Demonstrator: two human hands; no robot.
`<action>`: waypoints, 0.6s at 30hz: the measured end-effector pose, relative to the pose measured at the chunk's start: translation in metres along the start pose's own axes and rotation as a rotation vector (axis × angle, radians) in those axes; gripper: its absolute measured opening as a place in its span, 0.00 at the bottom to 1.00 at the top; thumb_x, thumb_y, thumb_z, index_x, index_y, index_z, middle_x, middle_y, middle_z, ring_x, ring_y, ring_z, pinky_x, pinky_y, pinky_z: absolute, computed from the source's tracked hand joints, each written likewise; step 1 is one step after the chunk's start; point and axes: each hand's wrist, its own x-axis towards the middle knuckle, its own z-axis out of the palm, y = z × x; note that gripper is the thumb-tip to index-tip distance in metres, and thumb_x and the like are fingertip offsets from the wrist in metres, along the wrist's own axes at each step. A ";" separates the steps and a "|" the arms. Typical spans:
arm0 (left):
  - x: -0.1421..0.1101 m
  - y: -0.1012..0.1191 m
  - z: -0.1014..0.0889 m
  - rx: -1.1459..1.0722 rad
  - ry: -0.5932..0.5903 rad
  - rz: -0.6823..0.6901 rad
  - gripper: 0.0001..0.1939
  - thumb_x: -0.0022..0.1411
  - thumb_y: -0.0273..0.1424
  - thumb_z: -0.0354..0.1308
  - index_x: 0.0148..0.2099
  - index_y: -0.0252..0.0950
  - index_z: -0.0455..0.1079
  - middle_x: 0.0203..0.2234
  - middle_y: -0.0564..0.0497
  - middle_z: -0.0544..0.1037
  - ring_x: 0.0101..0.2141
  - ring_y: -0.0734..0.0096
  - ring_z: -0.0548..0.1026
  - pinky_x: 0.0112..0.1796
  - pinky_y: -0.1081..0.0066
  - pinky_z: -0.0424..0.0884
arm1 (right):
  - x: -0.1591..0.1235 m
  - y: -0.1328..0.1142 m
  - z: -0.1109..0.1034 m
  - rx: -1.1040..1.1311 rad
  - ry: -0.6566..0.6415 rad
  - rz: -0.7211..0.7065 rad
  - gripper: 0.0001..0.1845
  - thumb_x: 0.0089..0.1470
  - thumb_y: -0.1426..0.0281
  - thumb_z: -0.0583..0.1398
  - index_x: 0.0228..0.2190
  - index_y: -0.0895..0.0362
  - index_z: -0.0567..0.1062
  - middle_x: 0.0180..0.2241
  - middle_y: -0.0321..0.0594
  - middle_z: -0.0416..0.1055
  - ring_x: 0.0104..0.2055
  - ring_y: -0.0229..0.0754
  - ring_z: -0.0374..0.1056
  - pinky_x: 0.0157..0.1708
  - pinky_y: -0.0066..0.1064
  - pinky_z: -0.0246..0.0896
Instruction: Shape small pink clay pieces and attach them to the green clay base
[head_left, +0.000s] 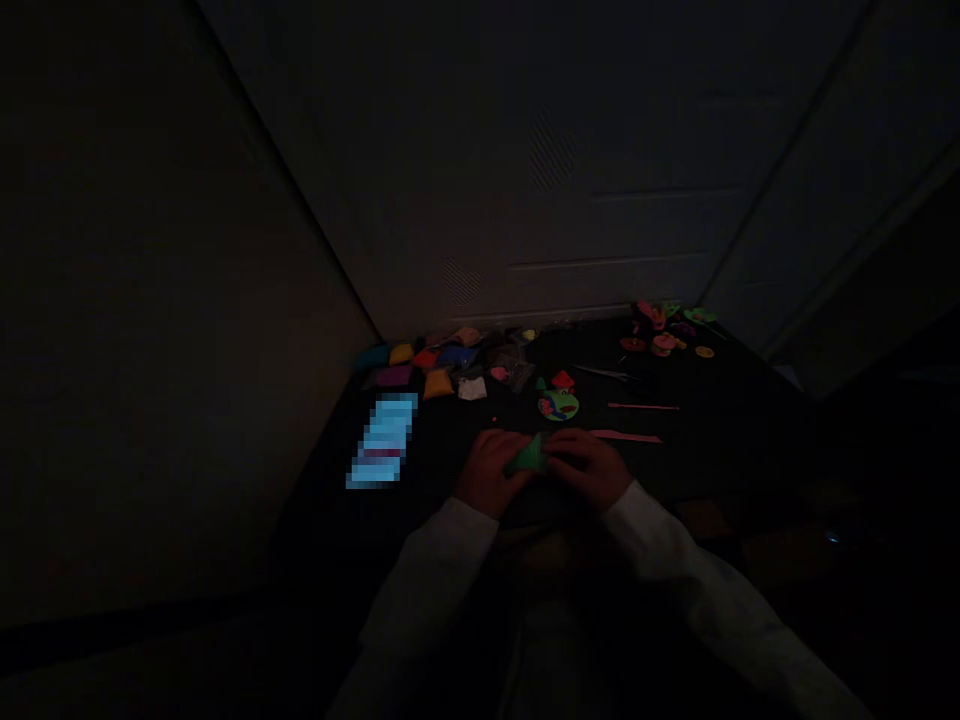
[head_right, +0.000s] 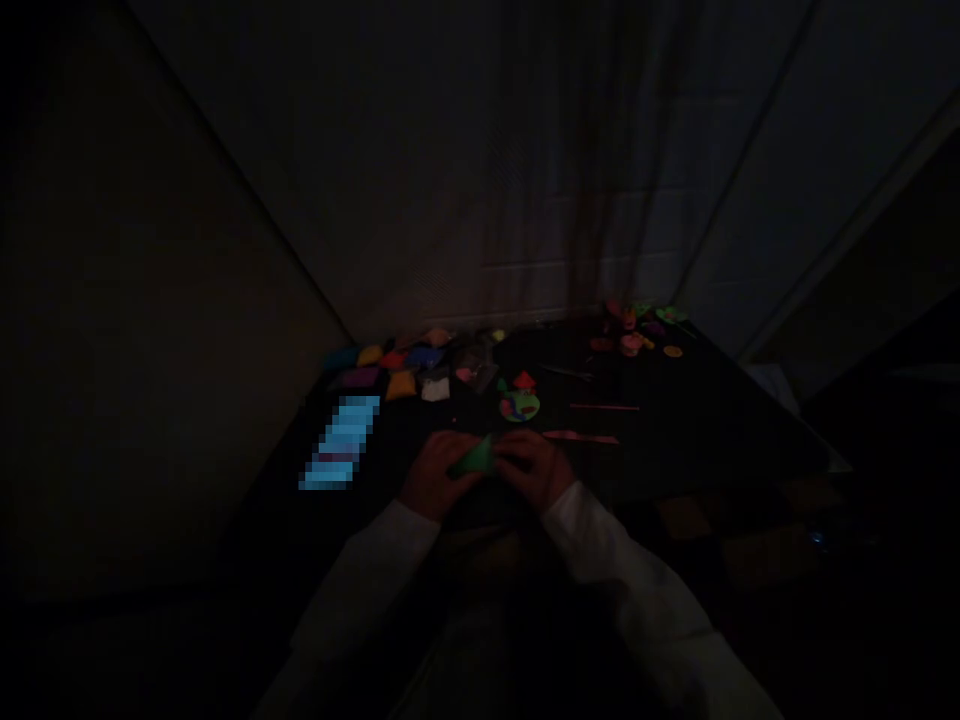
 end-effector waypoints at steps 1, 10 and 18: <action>0.000 0.000 0.000 0.002 0.001 0.004 0.18 0.47 0.33 0.58 0.43 0.35 0.66 0.36 0.47 0.73 0.40 0.65 0.66 0.43 0.62 0.62 | 0.000 0.000 -0.001 -0.019 -0.018 -0.005 0.11 0.45 0.67 0.58 0.33 0.55 0.73 0.37 0.40 0.67 0.40 0.38 0.64 0.42 0.32 0.59; 0.000 0.003 -0.001 -0.012 0.010 -0.065 0.18 0.46 0.32 0.59 0.41 0.34 0.67 0.35 0.48 0.74 0.38 0.66 0.68 0.41 0.63 0.65 | 0.007 0.001 -0.003 -0.083 -0.120 -0.056 0.09 0.44 0.68 0.58 0.31 0.54 0.74 0.36 0.40 0.69 0.38 0.38 0.65 0.40 0.32 0.60; -0.001 0.004 0.000 -0.073 0.001 -0.105 0.19 0.46 0.34 0.59 0.43 0.36 0.67 0.36 0.48 0.74 0.38 0.67 0.68 0.41 0.64 0.65 | 0.007 0.002 -0.003 -0.065 -0.060 -0.070 0.08 0.45 0.69 0.58 0.31 0.56 0.72 0.33 0.40 0.69 0.37 0.37 0.65 0.39 0.31 0.61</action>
